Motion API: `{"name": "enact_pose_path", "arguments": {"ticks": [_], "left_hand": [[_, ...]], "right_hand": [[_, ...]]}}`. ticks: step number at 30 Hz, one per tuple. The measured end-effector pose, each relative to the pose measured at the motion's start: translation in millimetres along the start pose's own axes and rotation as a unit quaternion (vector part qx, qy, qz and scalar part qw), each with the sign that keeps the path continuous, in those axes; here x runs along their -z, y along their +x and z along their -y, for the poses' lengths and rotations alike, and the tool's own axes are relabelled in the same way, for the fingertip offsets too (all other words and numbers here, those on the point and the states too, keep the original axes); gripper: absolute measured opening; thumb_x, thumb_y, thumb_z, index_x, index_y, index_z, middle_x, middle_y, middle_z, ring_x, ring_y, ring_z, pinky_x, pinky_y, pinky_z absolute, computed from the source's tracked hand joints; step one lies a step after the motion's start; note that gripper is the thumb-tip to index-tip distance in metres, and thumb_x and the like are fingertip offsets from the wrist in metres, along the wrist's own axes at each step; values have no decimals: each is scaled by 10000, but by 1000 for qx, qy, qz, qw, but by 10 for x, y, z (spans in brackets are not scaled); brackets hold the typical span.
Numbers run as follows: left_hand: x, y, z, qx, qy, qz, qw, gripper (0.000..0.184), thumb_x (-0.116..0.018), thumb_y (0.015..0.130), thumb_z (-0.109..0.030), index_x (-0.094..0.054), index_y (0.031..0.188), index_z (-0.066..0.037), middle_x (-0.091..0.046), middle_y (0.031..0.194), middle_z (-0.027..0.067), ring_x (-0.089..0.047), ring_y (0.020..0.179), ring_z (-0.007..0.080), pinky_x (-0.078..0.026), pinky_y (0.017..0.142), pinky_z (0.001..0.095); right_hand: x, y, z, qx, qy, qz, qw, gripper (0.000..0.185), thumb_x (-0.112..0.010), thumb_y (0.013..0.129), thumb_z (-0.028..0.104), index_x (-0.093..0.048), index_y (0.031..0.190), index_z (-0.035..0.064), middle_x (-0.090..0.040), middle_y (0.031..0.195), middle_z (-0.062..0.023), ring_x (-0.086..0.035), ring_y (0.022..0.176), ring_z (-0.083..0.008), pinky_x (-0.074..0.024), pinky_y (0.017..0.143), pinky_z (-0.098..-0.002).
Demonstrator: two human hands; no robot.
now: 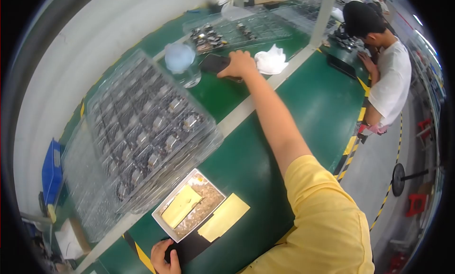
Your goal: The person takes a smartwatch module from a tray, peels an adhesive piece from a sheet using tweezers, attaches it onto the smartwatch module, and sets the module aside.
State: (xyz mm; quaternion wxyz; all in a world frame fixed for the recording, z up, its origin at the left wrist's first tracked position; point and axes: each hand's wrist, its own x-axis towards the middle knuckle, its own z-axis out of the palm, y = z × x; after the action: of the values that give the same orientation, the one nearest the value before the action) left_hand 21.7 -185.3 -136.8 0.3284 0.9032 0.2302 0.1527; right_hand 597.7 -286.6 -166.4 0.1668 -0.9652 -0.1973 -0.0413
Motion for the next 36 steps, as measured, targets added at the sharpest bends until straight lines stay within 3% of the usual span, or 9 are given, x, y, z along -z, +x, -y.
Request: {"name": "enact_pose_path", "arguments": {"ticks": [3,6,10,16,19,25,26,32,36], "left_hand": [[4,-5,22,1,2,0,1000,201,-597,867,-43,-655,1053,7,-650,1041,160,-602,997,314,-460,885,382],[-17,14,23,-21,18,-18,999,224,-593,900,-157,-659,1022,18,-655,992,163,-612,897,289,-475,819,362],[-80,-33,63,5,-12,-33,999,234,-618,769,-81,-650,974,28,-655,928,169,-602,932,325,-449,863,401],[-66,-92,84,-43,27,-30,998,251,-649,709,-57,-672,952,3,-664,922,166,-617,930,354,-459,879,436],[-70,-104,41,-73,29,-30,996,246,-651,711,-63,-672,947,2,-662,916,166,-620,919,352,-463,871,437],[-93,-167,-77,-119,8,-15,993,229,-664,703,-54,-674,928,-8,-664,907,154,-629,901,337,-472,862,437],[-91,-172,-88,-128,9,-13,992,229,-665,702,-52,-674,926,-10,-665,905,151,-631,899,334,-473,861,438],[-63,-184,-86,-139,21,-14,990,228,-670,700,-53,-674,924,-14,-667,902,142,-633,899,327,-476,858,442],[-65,-158,-76,-130,24,-7,991,229,-675,699,-58,-675,924,-16,-666,900,143,-633,894,328,-477,857,442]], "right_hand": [[-8,51,4,5,9,21,1000,858,-793,521,571,-597,1210,99,-520,1279,-143,-469,1205,-334,-447,965,-414],[6,40,14,-3,6,29,1000,874,-794,527,571,-585,1238,108,-514,1269,-149,-468,1201,-333,-447,963,-416],[41,-90,22,21,-9,-17,1000,880,-794,533,594,-586,1227,95,-527,1200,-150,-480,1168,-331,-455,943,-423],[15,-665,43,88,44,-244,965,386,-716,737,381,-625,952,74,-579,1023,-136,-550,1023,-321,-499,798,-425],[-5,-1152,157,161,69,-233,957,178,-641,803,239,-588,842,74,-604,874,-109,-596,883,-307,-506,701,-421],[159,-2164,229,240,172,-177,939,140,-622,819,203,-575,788,74,-597,732,-91,-601,712,-310,-483,610,-428],[176,-2246,220,255,187,-210,925,124,-625,821,183,-586,777,73,-590,701,-105,-594,671,-318,-467,587,-426],[443,-2739,210,179,323,-102,924,199,-579,895,175,-578,767,22,-569,673,-143,-548,580,-293,-428,551,-370],[467,-2837,250,202,459,-9,865,267,-539,934,186,-555,743,0,-519,638,-110,-466,549,-190,-394,538,-311]]}}
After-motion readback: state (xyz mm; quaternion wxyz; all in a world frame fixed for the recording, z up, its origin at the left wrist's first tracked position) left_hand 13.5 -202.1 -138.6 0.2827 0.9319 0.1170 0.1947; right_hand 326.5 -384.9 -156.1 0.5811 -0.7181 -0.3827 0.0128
